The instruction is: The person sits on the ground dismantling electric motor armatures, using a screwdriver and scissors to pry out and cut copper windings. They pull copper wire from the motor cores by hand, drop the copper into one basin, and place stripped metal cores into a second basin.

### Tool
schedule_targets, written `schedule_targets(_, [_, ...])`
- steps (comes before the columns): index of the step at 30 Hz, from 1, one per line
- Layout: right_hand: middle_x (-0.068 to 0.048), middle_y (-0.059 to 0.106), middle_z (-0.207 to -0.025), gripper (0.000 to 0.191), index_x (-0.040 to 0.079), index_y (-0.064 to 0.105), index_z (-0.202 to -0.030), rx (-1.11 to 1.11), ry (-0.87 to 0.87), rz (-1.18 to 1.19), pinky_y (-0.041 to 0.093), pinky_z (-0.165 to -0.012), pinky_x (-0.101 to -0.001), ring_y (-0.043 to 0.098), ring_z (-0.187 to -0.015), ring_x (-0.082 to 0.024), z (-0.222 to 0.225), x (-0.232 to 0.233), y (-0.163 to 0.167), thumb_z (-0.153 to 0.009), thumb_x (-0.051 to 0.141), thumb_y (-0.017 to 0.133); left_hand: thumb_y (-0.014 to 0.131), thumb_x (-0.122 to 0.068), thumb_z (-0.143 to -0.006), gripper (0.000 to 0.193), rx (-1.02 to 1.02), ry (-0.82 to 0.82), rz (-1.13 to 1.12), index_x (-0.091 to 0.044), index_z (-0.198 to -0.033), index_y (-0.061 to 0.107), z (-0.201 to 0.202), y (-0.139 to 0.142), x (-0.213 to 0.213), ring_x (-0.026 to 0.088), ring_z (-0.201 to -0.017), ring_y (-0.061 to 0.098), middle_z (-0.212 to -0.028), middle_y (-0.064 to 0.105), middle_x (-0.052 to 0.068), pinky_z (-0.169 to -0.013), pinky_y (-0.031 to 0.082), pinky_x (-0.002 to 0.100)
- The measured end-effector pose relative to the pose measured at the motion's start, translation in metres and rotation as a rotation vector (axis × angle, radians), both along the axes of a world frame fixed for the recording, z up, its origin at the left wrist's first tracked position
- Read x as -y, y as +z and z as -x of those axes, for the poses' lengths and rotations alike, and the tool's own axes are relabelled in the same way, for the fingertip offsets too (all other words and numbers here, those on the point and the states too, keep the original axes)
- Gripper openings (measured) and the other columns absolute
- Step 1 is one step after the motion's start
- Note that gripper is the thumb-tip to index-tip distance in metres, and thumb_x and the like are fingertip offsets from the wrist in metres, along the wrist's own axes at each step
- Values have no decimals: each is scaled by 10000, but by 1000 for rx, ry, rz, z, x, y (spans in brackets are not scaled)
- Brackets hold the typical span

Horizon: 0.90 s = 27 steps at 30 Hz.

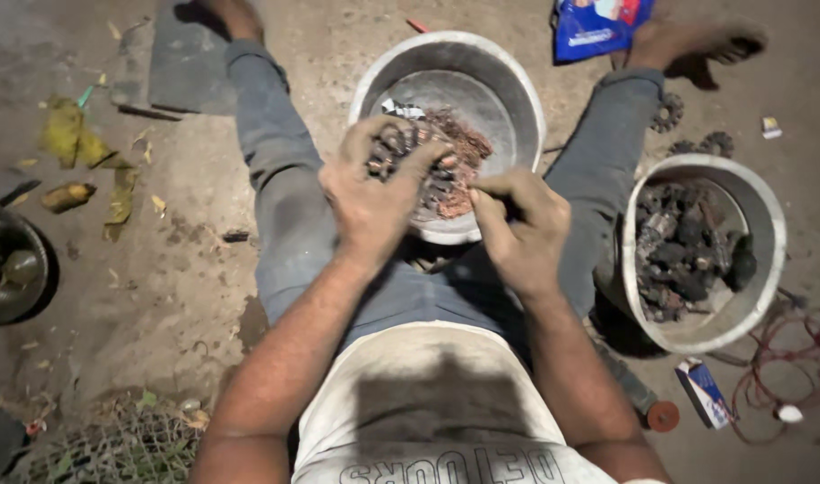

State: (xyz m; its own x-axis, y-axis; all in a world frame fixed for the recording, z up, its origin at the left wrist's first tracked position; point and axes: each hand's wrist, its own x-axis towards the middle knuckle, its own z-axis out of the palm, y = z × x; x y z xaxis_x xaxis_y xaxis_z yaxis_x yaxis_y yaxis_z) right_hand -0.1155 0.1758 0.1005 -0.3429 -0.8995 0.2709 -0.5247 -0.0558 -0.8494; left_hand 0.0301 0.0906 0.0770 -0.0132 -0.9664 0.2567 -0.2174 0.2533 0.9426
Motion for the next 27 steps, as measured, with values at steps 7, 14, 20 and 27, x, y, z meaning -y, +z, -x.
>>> schedule_targets(7, [-93,655,-862,56,-15,709,-1002,-142,26,106,509,-703,-305,636,-780,-138,-11,-3,-10,-950,0,723,893,-161,-872,333,16,10,53,-40,-1090,671,-1,6,-3,109,-824,713,-940,745,61,-763,595,283])
schedule_targets(14, [-17,701,-861,80,-4,737,-1015,414,58,-152,478,-674,-249,597,-740,-80,39,3,-65,-965,59,736,877,-107,-849,257,-237,-243,-299,-5,-1033,728,-16,-10,2,64,-806,660,-911,746,29,-722,557,230])
schedule_targets(20, [-97,693,-931,142,-6,727,-1098,257,146,-239,502,-722,-293,630,-818,-137,36,3,-73,-1010,104,745,865,-84,-869,217,-309,-67,-240,7,-1004,721,-16,-24,6,54,-775,647,-896,732,19,-697,548,214])
schedule_targets(27, [-127,748,-1069,220,6,708,-1187,82,242,-48,562,-813,-303,710,-928,-184,15,17,-35,-975,63,691,850,-81,-885,202,-338,-56,-283,9,-1011,719,-11,-29,2,55,-769,647,-881,728,16,-686,548,225])
